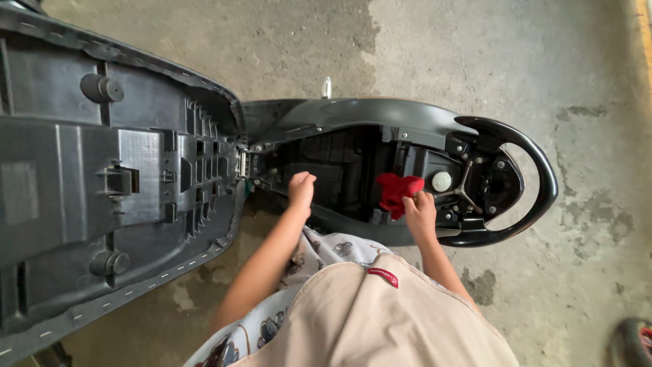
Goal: The person wipes the interior of a motorcycle's under-seat storage compartment with a red cloth. They repeatedly rub the floor and side walls of the compartment while holding a small yellow tool in the other hand.
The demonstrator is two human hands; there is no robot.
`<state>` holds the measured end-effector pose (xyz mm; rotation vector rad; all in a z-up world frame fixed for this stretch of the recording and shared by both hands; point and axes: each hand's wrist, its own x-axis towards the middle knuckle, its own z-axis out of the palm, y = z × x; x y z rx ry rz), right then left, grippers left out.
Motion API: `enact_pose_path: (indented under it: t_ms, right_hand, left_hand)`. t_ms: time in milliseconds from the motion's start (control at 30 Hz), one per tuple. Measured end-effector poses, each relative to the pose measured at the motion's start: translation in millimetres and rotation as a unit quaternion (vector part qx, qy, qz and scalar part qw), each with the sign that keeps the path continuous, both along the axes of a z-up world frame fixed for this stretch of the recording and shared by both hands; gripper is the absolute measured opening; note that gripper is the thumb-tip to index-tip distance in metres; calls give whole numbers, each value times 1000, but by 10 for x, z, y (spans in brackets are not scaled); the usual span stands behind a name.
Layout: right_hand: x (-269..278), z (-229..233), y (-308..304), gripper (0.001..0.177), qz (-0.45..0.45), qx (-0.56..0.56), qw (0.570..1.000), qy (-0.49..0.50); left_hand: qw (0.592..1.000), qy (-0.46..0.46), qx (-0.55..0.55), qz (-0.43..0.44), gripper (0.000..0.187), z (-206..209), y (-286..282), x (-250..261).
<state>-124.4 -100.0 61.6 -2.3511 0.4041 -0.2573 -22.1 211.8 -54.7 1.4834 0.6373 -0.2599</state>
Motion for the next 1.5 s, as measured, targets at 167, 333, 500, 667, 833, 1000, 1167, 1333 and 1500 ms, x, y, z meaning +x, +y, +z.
enact_pose_path:
  t_ms: [167,333,500,667,833,1000,1167,1333,1500]
  right_hand:
    - [206,137,-93,25,-12,-45,997,54]
    - [942,756,34,29,134,-161,978,-20]
    - [1472,409,194,12,239,-332,897,170]
    - [1222,-203,153,25,368,-428,787,248]
    - [626,-540,7,35,446,-394,721,354]
    - [856,-481,206,46,409,-469,726,294]
    - [1582,-441,312,49,368,-468,745,301]
    - [1836,-627,320,58,361,-523,714,295]
    - [1667,-397,143,60,316,-478,752,326]
  left_hand:
    - [878,-56,416,-229,45,-84,253,-115]
    - [787,-105,523,-310,79,-181,201,-279]
    - [801,-91,476,-353,79,30,258,-318]
    - [814,-43,448,-367,70,149,255,-265]
    - [817,-49,455,-351,62,109,229,-254]
    - [818,-33,451,-357,58,111,220,-260]
    - [810,-28,459,-364,57,136,207,-243]
    - [804,2,457,-380,57,99,188,-221]
    - [805,-13,464,-371,59,71,207,-222]
